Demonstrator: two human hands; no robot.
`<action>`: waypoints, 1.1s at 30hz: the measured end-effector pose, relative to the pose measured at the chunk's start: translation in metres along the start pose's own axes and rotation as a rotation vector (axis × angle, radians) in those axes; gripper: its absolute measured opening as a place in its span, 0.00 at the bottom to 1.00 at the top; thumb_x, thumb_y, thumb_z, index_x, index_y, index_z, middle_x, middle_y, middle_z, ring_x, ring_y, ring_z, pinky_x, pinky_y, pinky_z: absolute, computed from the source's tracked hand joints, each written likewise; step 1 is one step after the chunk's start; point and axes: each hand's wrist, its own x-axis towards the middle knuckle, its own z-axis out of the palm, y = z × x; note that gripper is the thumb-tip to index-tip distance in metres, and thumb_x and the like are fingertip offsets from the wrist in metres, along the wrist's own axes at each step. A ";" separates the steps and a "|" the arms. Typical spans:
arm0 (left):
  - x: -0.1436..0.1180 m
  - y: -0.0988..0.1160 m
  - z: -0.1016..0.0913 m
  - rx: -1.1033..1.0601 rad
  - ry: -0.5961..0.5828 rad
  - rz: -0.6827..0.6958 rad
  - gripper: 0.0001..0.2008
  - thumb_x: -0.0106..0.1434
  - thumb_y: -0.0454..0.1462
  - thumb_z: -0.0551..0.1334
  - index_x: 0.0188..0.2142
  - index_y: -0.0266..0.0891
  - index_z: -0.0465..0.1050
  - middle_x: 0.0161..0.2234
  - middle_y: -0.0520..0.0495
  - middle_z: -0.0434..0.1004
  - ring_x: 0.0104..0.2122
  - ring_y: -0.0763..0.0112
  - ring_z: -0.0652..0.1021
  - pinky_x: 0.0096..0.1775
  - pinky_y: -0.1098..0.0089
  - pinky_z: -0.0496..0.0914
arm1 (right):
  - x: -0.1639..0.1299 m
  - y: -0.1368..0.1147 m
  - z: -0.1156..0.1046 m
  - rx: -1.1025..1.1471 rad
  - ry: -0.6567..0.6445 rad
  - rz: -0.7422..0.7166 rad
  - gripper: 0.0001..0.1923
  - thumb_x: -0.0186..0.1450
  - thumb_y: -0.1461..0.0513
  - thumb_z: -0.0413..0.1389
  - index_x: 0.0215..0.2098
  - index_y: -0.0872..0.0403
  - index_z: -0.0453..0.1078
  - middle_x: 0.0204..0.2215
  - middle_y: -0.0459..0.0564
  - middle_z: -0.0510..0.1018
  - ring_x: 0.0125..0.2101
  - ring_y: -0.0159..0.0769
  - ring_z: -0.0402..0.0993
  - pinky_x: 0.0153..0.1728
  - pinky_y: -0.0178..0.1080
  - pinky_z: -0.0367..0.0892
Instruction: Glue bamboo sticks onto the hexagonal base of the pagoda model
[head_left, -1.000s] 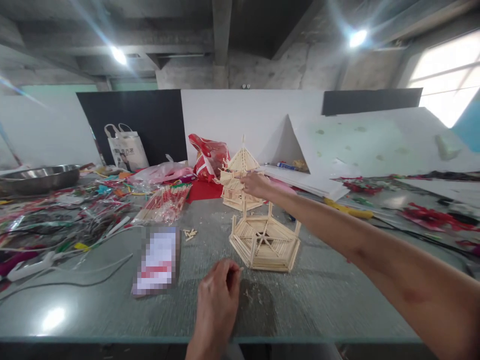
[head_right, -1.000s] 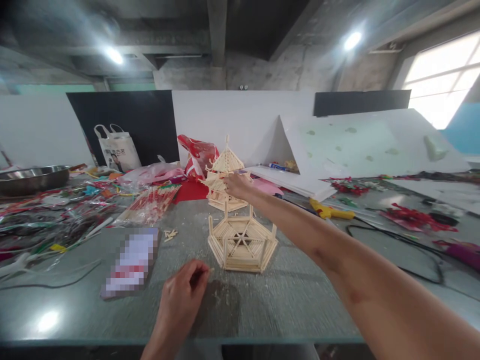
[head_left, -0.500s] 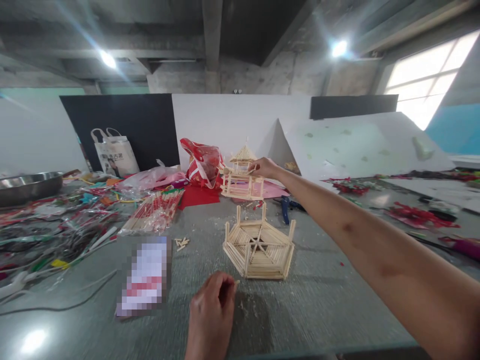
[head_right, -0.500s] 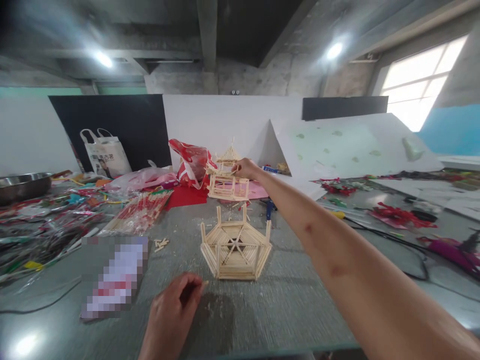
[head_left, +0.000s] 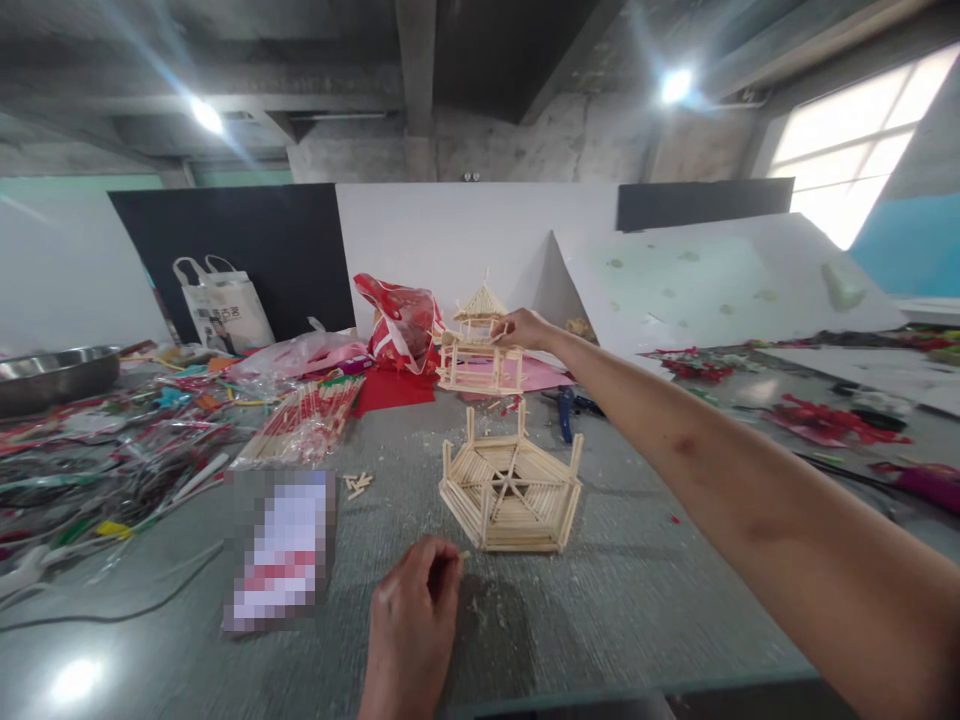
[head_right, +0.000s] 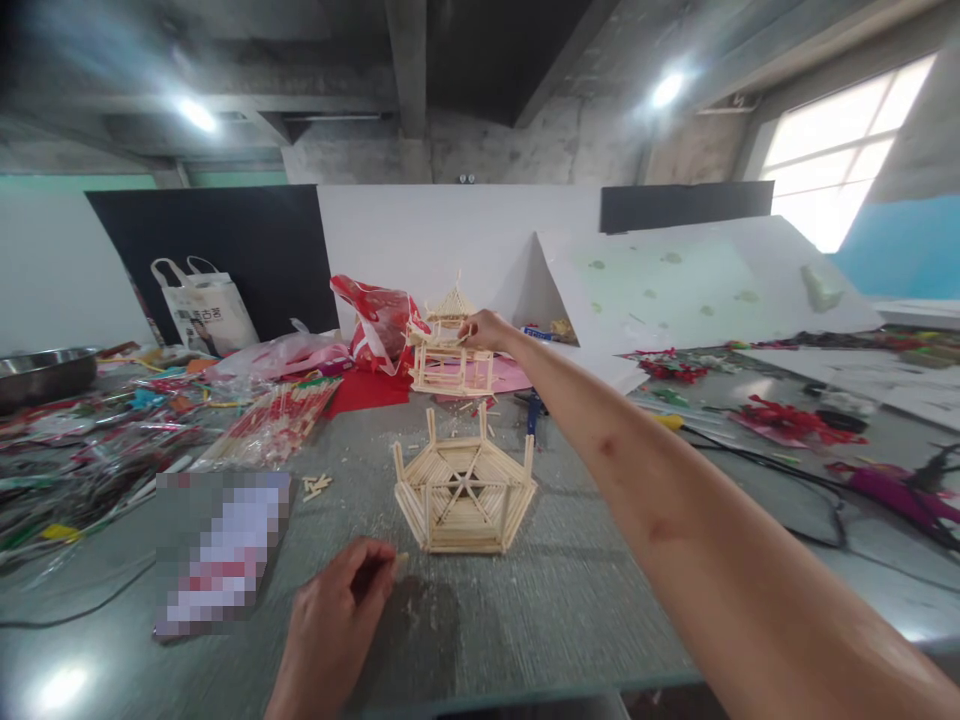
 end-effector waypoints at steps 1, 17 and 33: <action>0.000 0.000 0.000 0.008 -0.005 -0.004 0.06 0.58 0.35 0.54 0.28 0.42 0.68 0.24 0.53 0.74 0.25 0.75 0.75 0.29 0.76 0.66 | -0.001 -0.001 0.000 -0.002 -0.002 -0.001 0.13 0.49 0.63 0.59 0.33 0.60 0.75 0.23 0.46 0.72 0.21 0.25 0.62 0.22 0.28 0.56; 0.005 0.005 -0.003 0.028 0.003 -0.016 0.06 0.59 0.36 0.53 0.29 0.41 0.67 0.25 0.54 0.74 0.26 0.75 0.74 0.30 0.76 0.65 | -0.003 -0.002 0.000 -0.024 0.002 -0.002 0.13 0.50 0.64 0.58 0.34 0.60 0.75 0.23 0.44 0.71 0.21 0.25 0.62 0.23 0.28 0.56; 0.005 0.003 -0.001 0.034 0.003 -0.012 0.06 0.58 0.36 0.53 0.29 0.41 0.67 0.25 0.54 0.74 0.25 0.75 0.74 0.30 0.76 0.65 | -0.003 -0.004 0.007 -0.062 0.030 -0.009 0.13 0.49 0.64 0.58 0.33 0.58 0.75 0.22 0.44 0.72 0.21 0.24 0.63 0.22 0.28 0.56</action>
